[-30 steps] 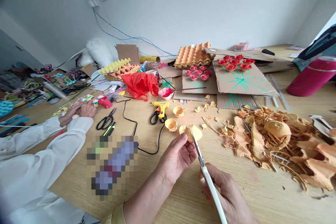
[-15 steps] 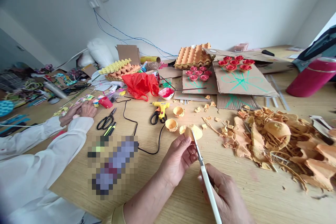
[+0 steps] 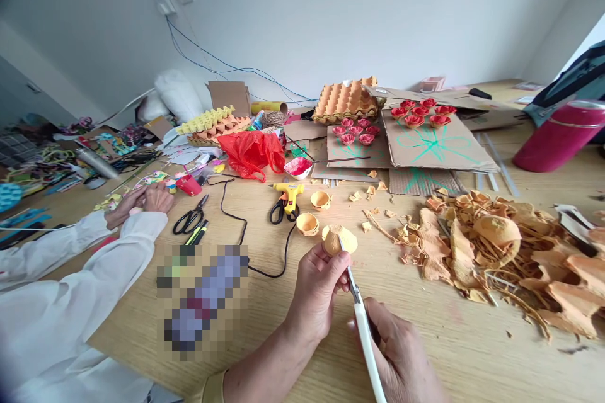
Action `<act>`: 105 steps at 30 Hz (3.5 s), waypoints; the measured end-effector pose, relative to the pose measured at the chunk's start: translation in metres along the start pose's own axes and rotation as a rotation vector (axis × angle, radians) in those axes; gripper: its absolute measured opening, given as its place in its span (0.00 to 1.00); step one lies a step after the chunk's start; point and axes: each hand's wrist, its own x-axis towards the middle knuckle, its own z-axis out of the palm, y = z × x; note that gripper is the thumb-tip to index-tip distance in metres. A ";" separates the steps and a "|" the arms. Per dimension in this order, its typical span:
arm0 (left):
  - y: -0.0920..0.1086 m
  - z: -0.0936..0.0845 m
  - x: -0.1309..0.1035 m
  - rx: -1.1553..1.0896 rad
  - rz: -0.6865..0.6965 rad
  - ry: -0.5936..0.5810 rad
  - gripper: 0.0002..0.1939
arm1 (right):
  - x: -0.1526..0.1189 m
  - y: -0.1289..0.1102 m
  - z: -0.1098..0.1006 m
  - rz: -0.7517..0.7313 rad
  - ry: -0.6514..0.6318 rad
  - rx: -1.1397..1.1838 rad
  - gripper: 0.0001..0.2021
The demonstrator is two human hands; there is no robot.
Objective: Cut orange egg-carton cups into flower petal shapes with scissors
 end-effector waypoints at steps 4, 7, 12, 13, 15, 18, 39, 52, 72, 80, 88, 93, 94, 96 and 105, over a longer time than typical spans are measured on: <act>-0.001 -0.001 -0.001 0.007 0.016 0.000 0.18 | -0.001 0.000 0.000 -0.016 0.009 -0.024 0.20; -0.001 -0.001 -0.002 0.017 0.042 0.000 0.16 | -0.001 -0.002 -0.001 -0.028 0.017 -0.026 0.20; 0.001 0.000 0.000 0.021 0.048 -0.032 0.17 | -0.001 -0.001 -0.001 -0.021 0.001 -0.027 0.19; 0.001 -0.001 0.000 0.016 0.043 -0.037 0.17 | -0.001 0.000 -0.001 -0.014 0.006 -0.028 0.19; 0.002 -0.002 0.001 -0.006 0.034 -0.044 0.18 | 0.001 0.001 -0.001 -0.009 0.018 -0.033 0.19; 0.001 -0.004 0.002 -0.072 0.047 -0.044 0.17 | 0.002 0.000 -0.002 -0.024 0.000 -0.015 0.19; 0.011 -0.020 0.020 -0.574 -0.081 -0.054 0.16 | 0.003 -0.011 -0.012 0.127 -0.318 0.222 0.26; 0.007 -0.019 0.013 -0.405 -0.134 -0.186 0.20 | 0.001 0.004 -0.004 0.093 -0.239 0.300 0.22; 0.001 -0.010 0.006 -0.089 0.173 -0.051 0.15 | 0.000 0.011 -0.009 0.058 -0.277 0.214 0.19; 0.002 -0.010 0.004 -0.108 0.093 -0.085 0.15 | 0.001 0.008 -0.010 0.067 -0.295 0.250 0.17; 0.005 -0.006 0.001 -0.125 0.021 -0.122 0.17 | 0.003 -0.002 -0.012 0.076 -0.253 0.253 0.21; 0.005 -0.006 0.001 -0.117 0.021 -0.147 0.17 | 0.002 -0.005 -0.013 0.076 -0.224 0.260 0.22; 0.005 -0.006 0.001 -0.121 0.020 -0.151 0.17 | 0.002 -0.004 -0.013 0.075 -0.216 0.263 0.22; 0.005 -0.007 0.000 -0.136 0.009 -0.165 0.16 | 0.001 -0.002 -0.012 0.068 -0.201 0.268 0.21; 0.003 -0.007 -0.001 -0.137 0.035 -0.135 0.16 | 0.002 0.001 -0.010 0.061 -0.206 0.266 0.20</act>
